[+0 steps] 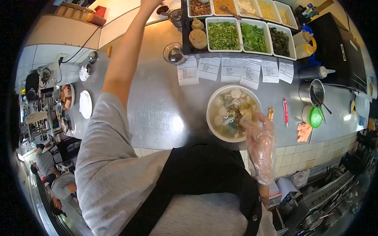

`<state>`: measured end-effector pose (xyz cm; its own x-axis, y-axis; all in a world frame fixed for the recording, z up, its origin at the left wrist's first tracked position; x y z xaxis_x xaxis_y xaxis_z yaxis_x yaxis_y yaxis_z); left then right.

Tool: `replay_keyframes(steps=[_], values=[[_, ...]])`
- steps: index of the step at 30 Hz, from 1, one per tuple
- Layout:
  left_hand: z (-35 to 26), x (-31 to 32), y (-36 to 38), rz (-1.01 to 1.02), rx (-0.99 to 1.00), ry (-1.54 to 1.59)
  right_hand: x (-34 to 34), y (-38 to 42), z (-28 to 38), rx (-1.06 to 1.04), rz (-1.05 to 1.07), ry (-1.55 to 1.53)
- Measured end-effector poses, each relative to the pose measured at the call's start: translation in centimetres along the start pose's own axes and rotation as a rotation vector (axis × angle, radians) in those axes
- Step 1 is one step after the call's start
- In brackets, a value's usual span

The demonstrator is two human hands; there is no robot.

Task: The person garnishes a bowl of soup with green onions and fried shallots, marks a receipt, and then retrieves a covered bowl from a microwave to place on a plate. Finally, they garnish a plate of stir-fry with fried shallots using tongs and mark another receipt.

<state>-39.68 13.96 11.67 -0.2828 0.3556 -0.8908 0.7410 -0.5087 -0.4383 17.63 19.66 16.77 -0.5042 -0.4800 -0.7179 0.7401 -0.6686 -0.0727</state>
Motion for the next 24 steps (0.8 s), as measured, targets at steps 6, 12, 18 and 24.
replay_keyframes(steps=[6, 12, 18, 24], values=[[5.0, -13.7, 18.7, -0.384, -0.273, 0.611, -2.0, 1.4, -4.4, -0.01, -0.166, -0.072], [6.5, -13.9, 40.1, -0.308, -0.545, 0.396, -5.0, 1.9, -7.2, 0.019, -0.216, 0.05], [-3.2, -14.4, 47.5, -0.274, -0.521, 0.299, -6.9, 1.6, -9.7, 0.054, -0.247, 0.183], [-8.7, -13.0, 45.6, -0.085, -0.257, 0.305, -11.4, 1.5, -17.8, 0.155, -0.405, 0.256]])
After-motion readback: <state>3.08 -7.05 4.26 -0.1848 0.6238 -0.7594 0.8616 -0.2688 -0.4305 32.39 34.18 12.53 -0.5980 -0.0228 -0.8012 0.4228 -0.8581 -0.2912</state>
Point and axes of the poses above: each hand's wrist, its own y-axis away from the middle knuckle, its own x-axis out of the palm, z = x × y, the point moved 6 cm from there along -y, towards the middle knuckle, and after that the axes turned 11 degrees about -z, right-handed, at the moved point
